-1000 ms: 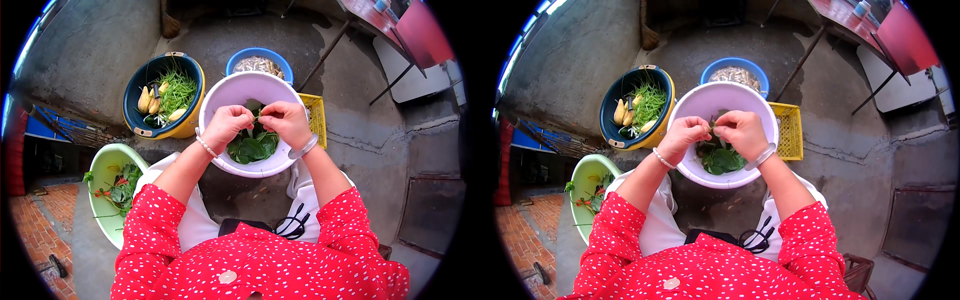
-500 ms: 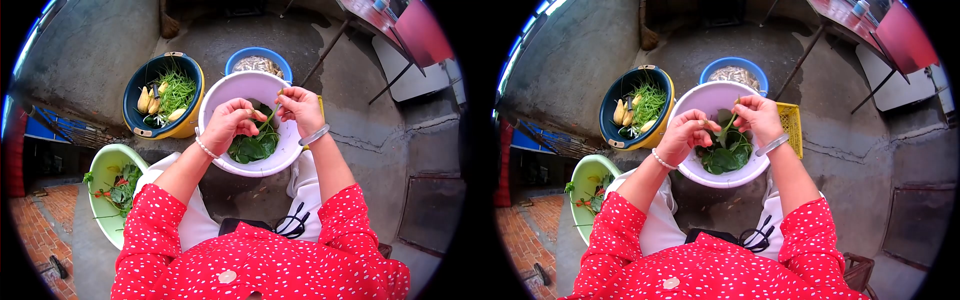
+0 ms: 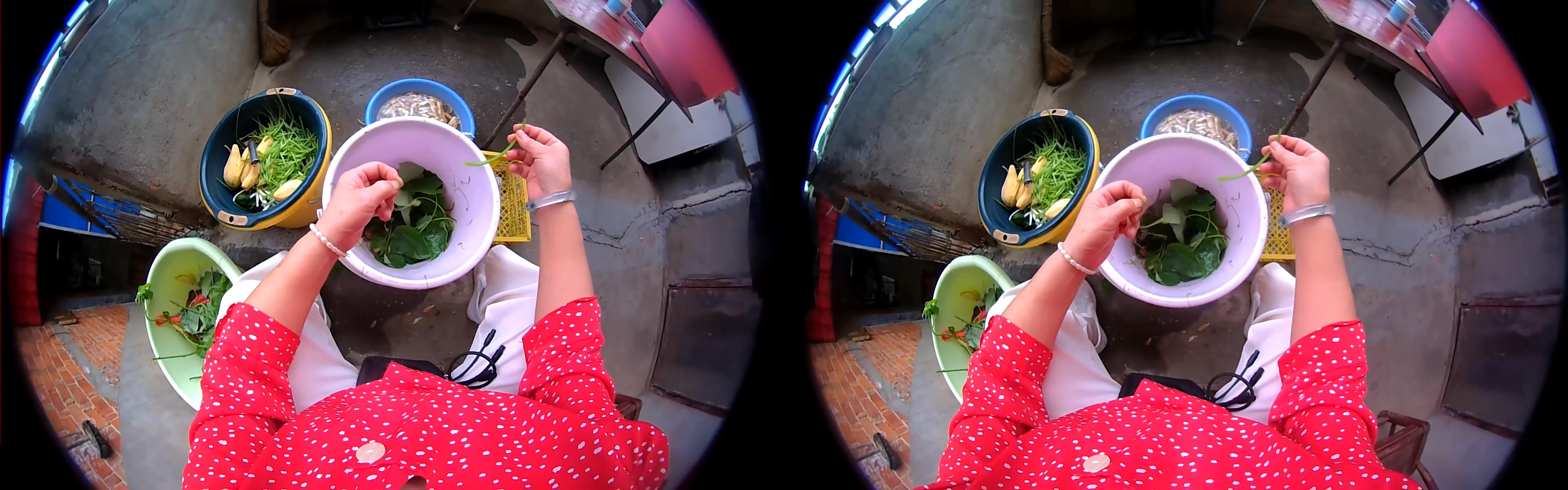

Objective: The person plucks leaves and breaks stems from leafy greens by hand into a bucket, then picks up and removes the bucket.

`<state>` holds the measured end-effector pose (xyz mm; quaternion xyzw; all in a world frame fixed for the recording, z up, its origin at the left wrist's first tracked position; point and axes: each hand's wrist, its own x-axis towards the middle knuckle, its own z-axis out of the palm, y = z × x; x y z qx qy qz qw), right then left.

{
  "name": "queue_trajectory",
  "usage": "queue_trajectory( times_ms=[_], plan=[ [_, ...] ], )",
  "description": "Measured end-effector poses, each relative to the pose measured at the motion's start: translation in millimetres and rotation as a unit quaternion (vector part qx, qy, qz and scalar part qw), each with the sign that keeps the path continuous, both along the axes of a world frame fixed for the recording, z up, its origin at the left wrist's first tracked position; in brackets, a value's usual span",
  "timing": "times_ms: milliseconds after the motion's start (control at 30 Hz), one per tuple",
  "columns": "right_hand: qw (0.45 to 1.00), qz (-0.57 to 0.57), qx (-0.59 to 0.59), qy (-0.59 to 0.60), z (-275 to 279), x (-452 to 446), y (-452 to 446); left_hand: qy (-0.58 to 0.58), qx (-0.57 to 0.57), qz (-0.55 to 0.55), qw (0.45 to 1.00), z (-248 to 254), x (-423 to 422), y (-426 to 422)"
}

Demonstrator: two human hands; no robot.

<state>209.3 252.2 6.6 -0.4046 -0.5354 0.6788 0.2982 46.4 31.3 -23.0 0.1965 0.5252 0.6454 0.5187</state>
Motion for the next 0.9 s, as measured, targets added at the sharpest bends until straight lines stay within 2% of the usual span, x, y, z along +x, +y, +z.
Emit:
queue_trajectory(
  times_ms=[267, 333, 367, 500, 633, 767, 900],
  plan=[
    [0.964, 0.214, 0.142, -0.073, -8.7, -16.7, -35.4, 0.049, -0.018, -0.002, 0.999, -4.1, 10.6, 5.0],
    [0.936, 0.249, 0.239, -0.062, -19.4, -21.3, -44.9, 0.059, -0.041, -0.015, 0.997, -3.0, 12.0, 6.6],
    [0.912, 0.255, 0.313, -0.076, -20.1, -21.7, -50.5, 0.054, -0.032, -0.011, 0.998, -4.8, 12.1, 7.0],
    [0.820, 0.276, 0.489, -0.112, -11.4, -23.2, -69.0, 0.067, -0.054, -0.012, 0.996, -0.8, 12.0, 6.9],
    [0.782, 0.280, 0.546, -0.114, -11.0, -22.4, -79.5, 0.067, -0.077, -0.025, 0.994, 0.1, 11.3, 6.0],
    [0.796, 0.284, 0.528, -0.086, -18.0, -22.2, -83.2, 0.065, -0.074, -0.042, 0.994, -3.0, 10.6, 5.8],
    [0.830, 0.296, 0.467, -0.069, -20.5, -23.1, -83.9, 0.004, -0.056, -0.035, 0.998, -6.1, 7.8, 5.0]
  ],
)
